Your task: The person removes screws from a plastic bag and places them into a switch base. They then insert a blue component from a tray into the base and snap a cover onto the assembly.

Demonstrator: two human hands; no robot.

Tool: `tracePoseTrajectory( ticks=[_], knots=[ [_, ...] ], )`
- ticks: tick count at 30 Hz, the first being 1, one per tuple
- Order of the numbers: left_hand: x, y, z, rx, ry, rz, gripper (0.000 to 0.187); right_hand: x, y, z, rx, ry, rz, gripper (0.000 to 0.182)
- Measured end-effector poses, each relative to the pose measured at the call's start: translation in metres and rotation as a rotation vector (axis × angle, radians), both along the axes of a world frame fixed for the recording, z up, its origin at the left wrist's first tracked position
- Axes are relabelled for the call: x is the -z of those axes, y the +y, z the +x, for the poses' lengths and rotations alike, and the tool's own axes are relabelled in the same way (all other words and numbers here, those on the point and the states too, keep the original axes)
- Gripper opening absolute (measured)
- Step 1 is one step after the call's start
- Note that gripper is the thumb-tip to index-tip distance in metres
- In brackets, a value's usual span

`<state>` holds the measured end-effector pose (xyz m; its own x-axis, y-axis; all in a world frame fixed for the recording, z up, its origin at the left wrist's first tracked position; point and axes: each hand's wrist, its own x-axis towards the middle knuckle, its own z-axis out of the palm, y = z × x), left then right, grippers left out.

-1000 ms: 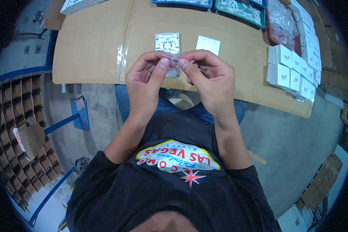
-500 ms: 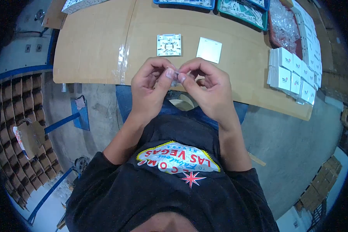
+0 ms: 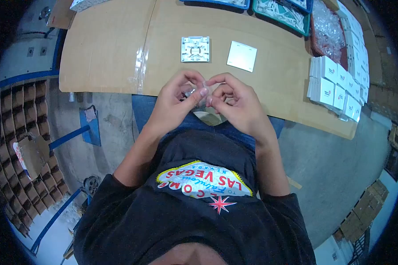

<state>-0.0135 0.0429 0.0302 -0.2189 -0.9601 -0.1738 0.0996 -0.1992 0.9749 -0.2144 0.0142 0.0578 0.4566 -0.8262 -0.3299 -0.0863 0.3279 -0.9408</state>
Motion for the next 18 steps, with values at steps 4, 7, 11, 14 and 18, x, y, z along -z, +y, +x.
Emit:
tracePoseTrajectory(
  ticks=[4, 7, 11, 14, 18],
  knots=[
    [0.008, -0.007, 0.008, -0.020, 0.077, 0.158, 0.046, 0.028, -0.008, 0.001, -0.024, -0.032, 0.030, 0.023],
    [0.023, -0.010, 0.015, -0.012, 0.004, 0.164, 0.037, 0.039, -0.012, 0.003, 0.079, -0.034, 0.118, 0.021],
    [0.037, -0.023, 0.021, -0.105, 0.135, 0.135, 0.029, 0.052, -0.024, 0.007, 0.062, -0.041, 0.003, 0.017],
    [0.039, -0.034, 0.019, -0.245, 0.172, 0.166, 0.023, 0.049, -0.036, 0.014, 0.020, 0.045, -0.042, 0.015],
    [0.053, -0.049, 0.026, -0.222, 0.093, 0.161, 0.023, 0.065, -0.052, 0.023, 0.070, 0.047, -0.122, 0.014]
  ],
)
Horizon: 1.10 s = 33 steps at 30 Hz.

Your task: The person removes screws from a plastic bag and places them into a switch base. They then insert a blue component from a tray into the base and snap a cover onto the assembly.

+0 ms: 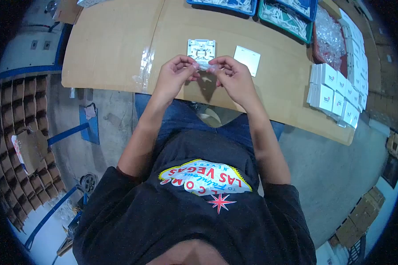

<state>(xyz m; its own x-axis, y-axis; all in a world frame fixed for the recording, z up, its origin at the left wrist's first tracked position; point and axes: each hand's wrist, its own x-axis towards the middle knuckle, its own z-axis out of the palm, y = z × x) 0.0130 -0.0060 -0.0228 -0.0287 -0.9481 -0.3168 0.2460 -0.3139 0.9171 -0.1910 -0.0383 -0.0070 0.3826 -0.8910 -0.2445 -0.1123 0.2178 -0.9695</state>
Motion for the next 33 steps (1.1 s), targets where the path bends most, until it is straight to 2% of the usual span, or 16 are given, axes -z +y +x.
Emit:
tracePoseTrajectory(
  ticks=[2, 4, 7, 8, 10, 11, 13, 17, 19, 23, 25, 29, 31, 33],
  knots=[
    [0.001, -0.005, 0.002, 0.016, -0.066, 0.007, 0.022, 0.005, -0.007, 0.004, 0.026, 0.044, -0.049, 0.013],
    [0.003, -0.009, 0.001, -0.030, -0.075, -0.096, 0.020, 0.010, -0.013, 0.006, -0.027, 0.282, -0.414, 0.013],
    [0.020, -0.020, 0.008, 0.028, -0.208, -0.123, 0.023, 0.025, -0.027, 0.011, 0.018, 0.335, -0.490, 0.011],
    [0.026, -0.022, 0.008, 0.026, -0.209, -0.123, 0.023, 0.029, -0.031, 0.012, 0.016, 0.334, -0.492, 0.011],
    [0.027, -0.028, 0.007, -0.017, -0.270, -0.208, 0.022, 0.028, -0.039, 0.019, 0.059, 0.217, -0.163, 0.013],
    [0.027, -0.030, 0.009, -0.019, -0.271, -0.210, 0.022, 0.030, -0.043, 0.021, 0.058, 0.216, -0.165, 0.013],
    [0.024, -0.034, 0.011, 0.035, -0.363, -0.248, 0.021, 0.037, -0.051, 0.023, 0.096, 0.031, -0.083, 0.014],
    [0.033, -0.043, 0.017, 0.023, -0.477, -0.265, 0.022, 0.050, -0.061, 0.021, 0.029, 0.050, -0.083, 0.014],
    [0.035, -0.045, 0.019, 0.022, -0.615, -0.281, 0.023, 0.047, -0.058, 0.020, -0.041, 0.213, -0.331, 0.015],
    [0.035, -0.045, 0.017, 0.026, -0.676, -0.282, 0.022, 0.042, -0.053, 0.021, -0.094, 0.348, -0.464, 0.014],
    [0.041, -0.045, 0.016, 0.011, -0.744, -0.304, 0.023, 0.041, -0.049, 0.023, -0.077, 0.566, -0.777, 0.013],
    [0.047, -0.046, 0.014, -0.005, -0.808, -0.427, 0.022, 0.048, -0.053, 0.023, -0.066, 0.611, -0.846, 0.011],
    [0.045, -0.045, 0.010, -0.022, -0.867, -0.475, 0.021, 0.048, -0.052, 0.021, -0.031, 0.517, -0.802, 0.010],
    [0.041, -0.044, 0.006, -0.020, -0.864, -0.484, 0.020, 0.047, -0.055, 0.016, -0.050, 0.533, -0.822, 0.010]
  ],
)
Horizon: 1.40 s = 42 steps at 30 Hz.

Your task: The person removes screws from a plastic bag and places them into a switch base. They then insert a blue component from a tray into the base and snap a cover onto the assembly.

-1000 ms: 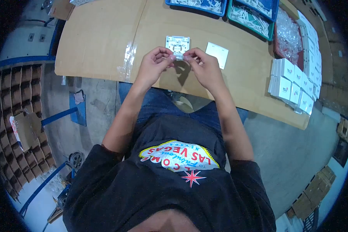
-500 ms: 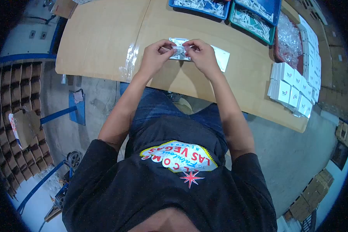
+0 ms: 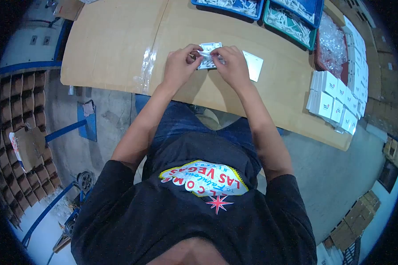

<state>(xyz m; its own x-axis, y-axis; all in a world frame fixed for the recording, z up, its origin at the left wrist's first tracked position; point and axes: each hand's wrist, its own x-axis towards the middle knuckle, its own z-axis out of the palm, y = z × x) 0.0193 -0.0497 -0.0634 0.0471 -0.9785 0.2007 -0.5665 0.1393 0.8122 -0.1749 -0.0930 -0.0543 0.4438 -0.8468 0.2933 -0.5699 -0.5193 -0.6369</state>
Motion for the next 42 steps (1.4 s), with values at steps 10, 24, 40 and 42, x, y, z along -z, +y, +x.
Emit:
tracePoseTrajectory(
  ticks=[10, 24, 40, 42],
  knots=[
    [0.005, 0.006, -0.009, -0.003, -0.265, -0.200, 0.014, -0.001, -0.007, -0.011, -0.054, 0.090, -0.021, 0.010],
    [0.012, 0.012, -0.027, -0.055, -0.285, -0.238, 0.016, -0.013, -0.013, -0.033, -0.099, 0.047, 0.282, 0.013],
    [0.008, 0.023, -0.029, 0.058, -0.284, -0.267, 0.039, -0.009, -0.016, -0.042, -0.228, 0.156, 0.190, 0.011],
    [0.011, 0.023, -0.028, 0.081, -0.285, -0.267, 0.041, -0.016, -0.019, -0.040, -0.223, 0.242, 0.227, 0.011]
  ],
)
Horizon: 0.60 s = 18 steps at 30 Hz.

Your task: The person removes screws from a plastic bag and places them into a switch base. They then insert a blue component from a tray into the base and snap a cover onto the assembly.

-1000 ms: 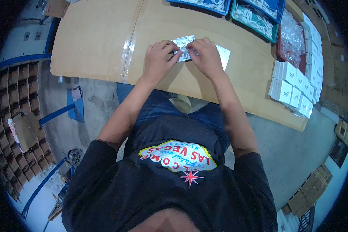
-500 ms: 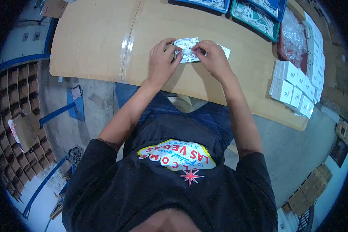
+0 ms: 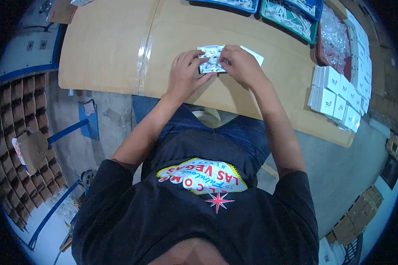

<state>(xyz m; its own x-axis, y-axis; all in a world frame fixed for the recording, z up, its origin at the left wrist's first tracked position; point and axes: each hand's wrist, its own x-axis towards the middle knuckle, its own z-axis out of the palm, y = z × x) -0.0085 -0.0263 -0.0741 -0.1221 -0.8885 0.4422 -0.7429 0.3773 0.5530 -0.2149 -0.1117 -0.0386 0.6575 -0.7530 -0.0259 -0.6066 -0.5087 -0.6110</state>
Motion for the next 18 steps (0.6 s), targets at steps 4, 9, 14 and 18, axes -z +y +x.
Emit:
tracePoseTrajectory(
  ticks=[4, 9, 14, 18],
  knots=[
    [0.003, 0.002, -0.001, 0.009, -0.018, 0.006, 0.041, -0.005, -0.008, 0.002, 0.020, 0.072, 0.165, 0.010],
    [0.004, 0.003, -0.003, -0.007, -0.007, -0.017, 0.041, -0.003, -0.009, -0.005, -0.072, 0.015, 0.088, 0.012],
    [0.007, 0.003, -0.005, -0.006, 0.006, -0.011, 0.041, -0.008, -0.007, -0.006, -0.064, 0.037, 0.126, 0.014],
    [0.003, 0.003, -0.005, -0.021, -0.006, -0.012, 0.041, -0.010, -0.004, 0.000, -0.004, 0.152, 0.139, 0.016]
  ],
)
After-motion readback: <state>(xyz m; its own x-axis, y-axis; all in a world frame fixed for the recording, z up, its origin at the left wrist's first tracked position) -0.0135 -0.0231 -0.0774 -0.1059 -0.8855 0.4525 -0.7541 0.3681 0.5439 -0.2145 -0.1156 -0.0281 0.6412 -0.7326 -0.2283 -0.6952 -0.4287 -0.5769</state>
